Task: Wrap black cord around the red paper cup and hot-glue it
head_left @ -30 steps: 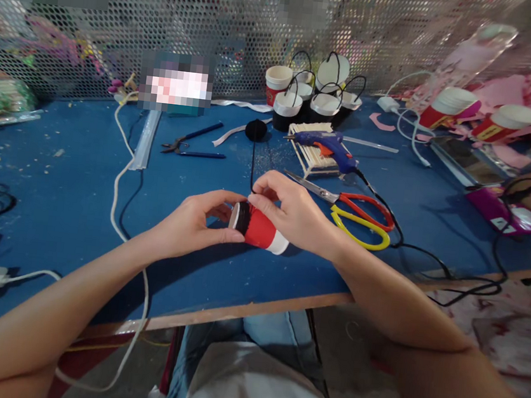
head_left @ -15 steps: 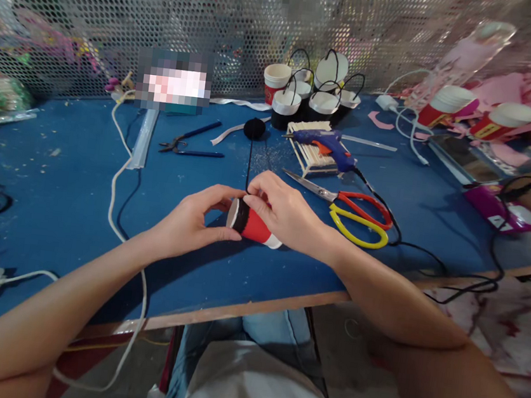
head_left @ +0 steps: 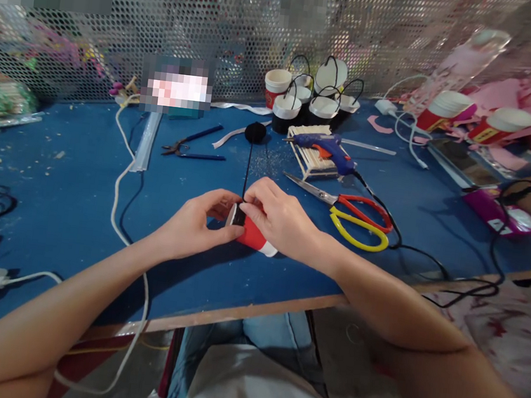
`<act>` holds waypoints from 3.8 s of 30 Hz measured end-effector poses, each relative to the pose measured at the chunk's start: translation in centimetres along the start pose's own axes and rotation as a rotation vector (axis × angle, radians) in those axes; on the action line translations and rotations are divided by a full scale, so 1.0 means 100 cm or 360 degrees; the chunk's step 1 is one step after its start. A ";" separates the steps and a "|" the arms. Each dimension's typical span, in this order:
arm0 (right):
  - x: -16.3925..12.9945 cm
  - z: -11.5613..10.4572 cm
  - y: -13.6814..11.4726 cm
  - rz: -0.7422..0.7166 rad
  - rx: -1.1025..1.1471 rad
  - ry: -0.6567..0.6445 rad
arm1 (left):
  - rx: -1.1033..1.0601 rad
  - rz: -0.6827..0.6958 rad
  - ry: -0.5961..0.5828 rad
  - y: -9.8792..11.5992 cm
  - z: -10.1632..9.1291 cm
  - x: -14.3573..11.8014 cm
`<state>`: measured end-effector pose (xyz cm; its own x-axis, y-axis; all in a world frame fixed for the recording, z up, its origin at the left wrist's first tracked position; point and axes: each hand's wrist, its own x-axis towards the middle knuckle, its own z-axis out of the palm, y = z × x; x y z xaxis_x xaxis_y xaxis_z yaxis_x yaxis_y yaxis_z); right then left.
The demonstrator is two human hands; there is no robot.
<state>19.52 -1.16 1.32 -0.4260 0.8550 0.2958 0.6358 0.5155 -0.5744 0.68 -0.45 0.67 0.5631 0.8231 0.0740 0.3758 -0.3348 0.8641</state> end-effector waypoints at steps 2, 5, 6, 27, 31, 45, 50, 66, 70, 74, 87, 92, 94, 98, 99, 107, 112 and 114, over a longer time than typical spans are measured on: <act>0.001 -0.001 0.000 -0.0033 0.0067 0.0029 | -0.0009 -0.0004 -0.0011 0.001 0.000 0.000; 0.003 -0.005 0.001 -0.0100 0.0254 0.0098 | -0.0063 0.0013 -0.0037 0.001 0.002 -0.001; 0.005 -0.007 0.000 -0.0088 0.0317 0.0115 | -0.0072 0.0039 -0.0043 0.001 0.003 -0.001; 0.083 -0.051 0.036 0.0442 0.0216 -0.0100 | 0.0259 0.0310 -0.0017 -0.001 0.004 -0.002; 0.062 -0.103 0.074 0.0507 -0.0546 0.0616 | 0.0208 0.0276 0.0022 -0.006 0.003 -0.001; 0.032 -0.087 0.121 0.0956 -0.0745 0.0493 | 0.0487 0.0283 0.0285 -0.012 -0.005 0.005; 0.021 -0.088 0.094 0.0730 -0.0054 0.0616 | 0.0469 0.0313 0.0282 -0.014 -0.006 0.006; -0.019 -0.056 0.018 0.0721 0.0369 -0.0086 | 0.0305 0.0455 0.0263 -0.027 -0.014 0.010; -0.024 -0.054 0.016 0.0596 0.0065 0.0036 | 0.0353 0.0443 0.0269 -0.028 -0.016 0.011; -0.022 -0.053 0.011 0.0180 -0.0094 0.0151 | 0.0415 0.0429 0.0274 -0.027 -0.017 0.012; -0.025 -0.055 0.009 -0.0054 -0.0321 -0.0032 | 0.0424 0.0361 0.0293 -0.024 -0.016 0.012; -0.027 -0.054 0.010 -0.0133 -0.0400 -0.0051 | 0.0415 0.0309 0.0291 -0.023 -0.016 0.012; -0.028 -0.054 0.012 -0.0158 -0.0415 -0.0093 | 0.0415 0.0267 0.0285 -0.023 -0.016 0.012; -0.030 -0.053 0.016 -0.0147 -0.0470 -0.0084 | 0.0384 0.0243 0.0289 -0.023 -0.016 0.012; -0.030 -0.053 0.017 -0.0152 -0.0477 -0.0091 | 0.0380 0.0241 0.0290 -0.022 -0.016 0.012; -0.034 -0.052 0.018 -0.0073 -0.0353 -0.0138 | 0.0399 0.0189 0.0279 -0.021 -0.016 0.012; -0.032 -0.053 0.015 -0.0067 -0.0357 -0.0157 | 0.0417 0.0262 0.0290 -0.022 -0.016 0.012; -0.029 -0.055 0.013 -0.0054 -0.0379 -0.0113 | 0.0421 0.0315 0.0285 -0.022 -0.016 0.012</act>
<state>25.11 -2.70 3.87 -0.4883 0.8353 0.2528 0.7506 0.5497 -0.3666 -0.65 2.04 -0.35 0.5150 0.7899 0.3329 0.4627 -0.5831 0.6677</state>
